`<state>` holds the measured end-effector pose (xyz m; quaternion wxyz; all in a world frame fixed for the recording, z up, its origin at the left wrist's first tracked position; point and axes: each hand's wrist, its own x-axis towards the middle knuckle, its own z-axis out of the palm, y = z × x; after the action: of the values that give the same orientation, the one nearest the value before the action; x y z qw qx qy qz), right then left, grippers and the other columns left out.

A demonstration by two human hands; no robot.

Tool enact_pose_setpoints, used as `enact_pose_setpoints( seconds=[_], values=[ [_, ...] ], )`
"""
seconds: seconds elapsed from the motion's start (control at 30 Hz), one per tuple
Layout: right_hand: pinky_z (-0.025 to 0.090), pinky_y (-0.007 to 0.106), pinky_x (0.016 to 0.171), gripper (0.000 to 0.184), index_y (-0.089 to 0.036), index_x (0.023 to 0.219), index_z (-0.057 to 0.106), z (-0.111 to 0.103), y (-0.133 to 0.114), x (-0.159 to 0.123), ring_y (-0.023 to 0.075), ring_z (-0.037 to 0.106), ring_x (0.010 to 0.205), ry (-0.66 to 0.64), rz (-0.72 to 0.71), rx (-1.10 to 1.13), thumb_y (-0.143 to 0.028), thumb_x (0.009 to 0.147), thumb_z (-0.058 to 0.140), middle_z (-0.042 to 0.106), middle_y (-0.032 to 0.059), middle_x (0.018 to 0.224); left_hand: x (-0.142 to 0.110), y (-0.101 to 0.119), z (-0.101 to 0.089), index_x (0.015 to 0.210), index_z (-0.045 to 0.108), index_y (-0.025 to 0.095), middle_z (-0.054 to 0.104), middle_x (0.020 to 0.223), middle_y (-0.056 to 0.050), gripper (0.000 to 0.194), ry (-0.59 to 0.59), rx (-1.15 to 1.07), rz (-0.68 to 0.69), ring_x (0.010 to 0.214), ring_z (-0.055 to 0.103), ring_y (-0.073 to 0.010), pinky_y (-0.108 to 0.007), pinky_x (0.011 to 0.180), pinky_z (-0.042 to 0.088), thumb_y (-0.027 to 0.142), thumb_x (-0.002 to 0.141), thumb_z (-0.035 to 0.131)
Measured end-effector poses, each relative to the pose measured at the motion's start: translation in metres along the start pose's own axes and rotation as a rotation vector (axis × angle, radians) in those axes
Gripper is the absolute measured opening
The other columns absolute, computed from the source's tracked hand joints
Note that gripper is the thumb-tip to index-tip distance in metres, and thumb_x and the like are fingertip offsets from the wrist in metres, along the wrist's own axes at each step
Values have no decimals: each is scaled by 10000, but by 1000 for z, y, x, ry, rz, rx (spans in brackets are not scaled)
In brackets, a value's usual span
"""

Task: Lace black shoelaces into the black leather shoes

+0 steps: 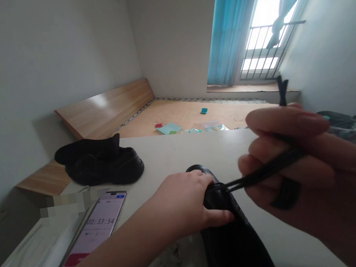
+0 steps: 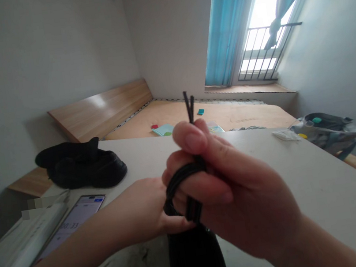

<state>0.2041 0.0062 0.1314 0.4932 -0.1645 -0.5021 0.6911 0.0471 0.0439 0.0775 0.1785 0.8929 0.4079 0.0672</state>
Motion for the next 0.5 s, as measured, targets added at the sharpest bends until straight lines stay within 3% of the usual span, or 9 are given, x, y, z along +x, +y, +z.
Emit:
enact_pose_setpoints(
  seconds=[0.1, 0.17, 0.3, 0.5],
  values=[
    [342, 225, 406, 232, -293, 695, 534, -6, -8, 6, 146, 207, 437, 102, -82, -16, -237, 920, 525, 181, -68, 433, 2, 1, -2, 1158, 631, 258, 685, 1115, -78, 546, -74, -6, -13, 960, 652, -315, -378, 764, 493, 619, 748, 629],
    [352, 218, 410, 197, -283, 703, 541, -10, -10, 9, 143, 186, 443, 142, -91, 11, -209, 881, 581, 183, -73, 429, 3, 2, -2, 1170, 614, 260, 669, 1136, -84, 529, -92, 1, -21, 989, 639, -318, -384, 788, 483, 594, 760, 626],
    [361, 194, 441, 204, -264, 709, 538, -13, -10, 11, 131, 203, 444, 138, -74, 49, -168, 887, 566, 189, -80, 429, 2, 5, -2, 1142, 607, 238, 674, 1093, -80, 501, -90, -18, -33, 930, 645, -289, -346, 728, 465, 560, 761, 639],
    [341, 238, 449, 285, -280, 709, 531, -9, -9, 7, 149, 237, 443, 111, -67, -54, -259, 972, 424, 211, -67, 428, 2, 5, -1, 1137, 617, 261, 679, 1059, -68, 471, -78, -17, -3, 927, 643, -287, -347, 744, 461, 552, 767, 637]
  ],
)
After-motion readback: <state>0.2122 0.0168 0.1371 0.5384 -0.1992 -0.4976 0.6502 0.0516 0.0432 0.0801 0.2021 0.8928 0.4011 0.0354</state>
